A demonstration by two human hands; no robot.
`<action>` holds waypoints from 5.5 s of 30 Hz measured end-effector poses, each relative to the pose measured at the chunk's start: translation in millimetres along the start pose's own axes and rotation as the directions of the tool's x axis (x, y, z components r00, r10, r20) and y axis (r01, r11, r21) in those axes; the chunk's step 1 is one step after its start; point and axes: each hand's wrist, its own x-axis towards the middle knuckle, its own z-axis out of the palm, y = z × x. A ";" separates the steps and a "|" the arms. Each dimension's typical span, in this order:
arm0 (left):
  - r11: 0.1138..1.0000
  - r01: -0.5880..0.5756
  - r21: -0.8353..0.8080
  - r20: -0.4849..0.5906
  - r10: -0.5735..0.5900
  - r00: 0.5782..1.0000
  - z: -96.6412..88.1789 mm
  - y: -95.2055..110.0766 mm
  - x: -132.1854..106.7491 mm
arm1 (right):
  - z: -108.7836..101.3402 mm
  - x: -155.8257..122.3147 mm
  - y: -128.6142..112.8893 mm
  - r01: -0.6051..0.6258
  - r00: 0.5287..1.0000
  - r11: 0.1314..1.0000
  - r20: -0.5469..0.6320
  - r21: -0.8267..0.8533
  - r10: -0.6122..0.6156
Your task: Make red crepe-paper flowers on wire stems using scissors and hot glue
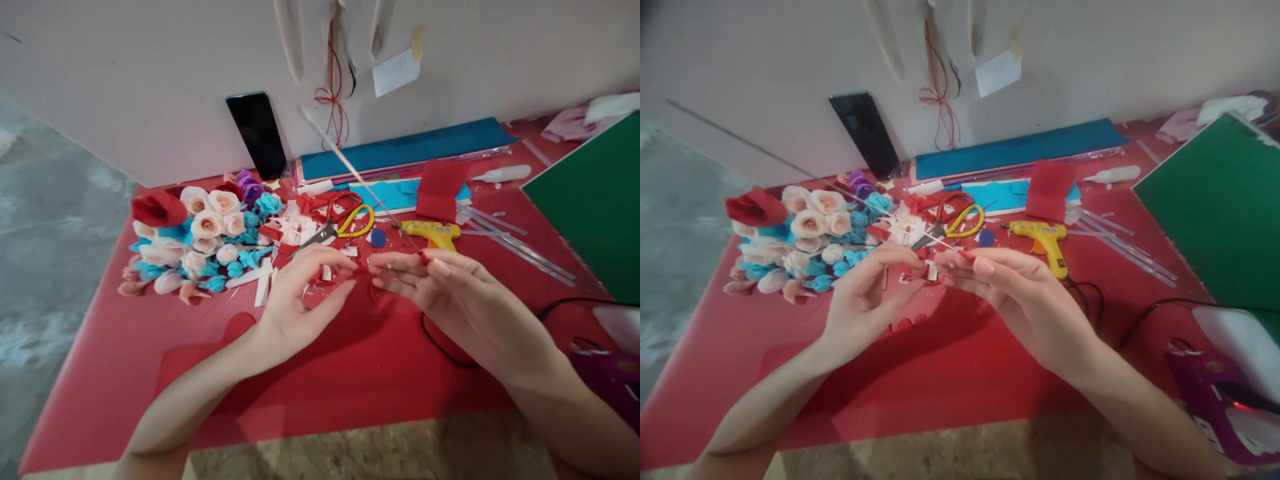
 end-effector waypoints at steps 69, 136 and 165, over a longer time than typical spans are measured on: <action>0.874 0.120 -0.471 0.087 -0.089 0.992 -4.0 8.6 -7.2 | 19.4 -7.7 17.2 -0.128 0.984 0.961 0.088 -0.246 0.153; 0.945 0.246 -0.216 0.243 -0.192 0.951 -5.8 1.1 6.1 | 15.9 -0.7 0.7 0.028 0.983 0.703 0.147 -0.711 0.110; 0.975 -0.089 -0.202 0.258 0.141 0.956 0.9 -10.1 6.5 | 10.8 -3.0 21.1 0.464 0.881 0.279 0.470 -0.841 -0.050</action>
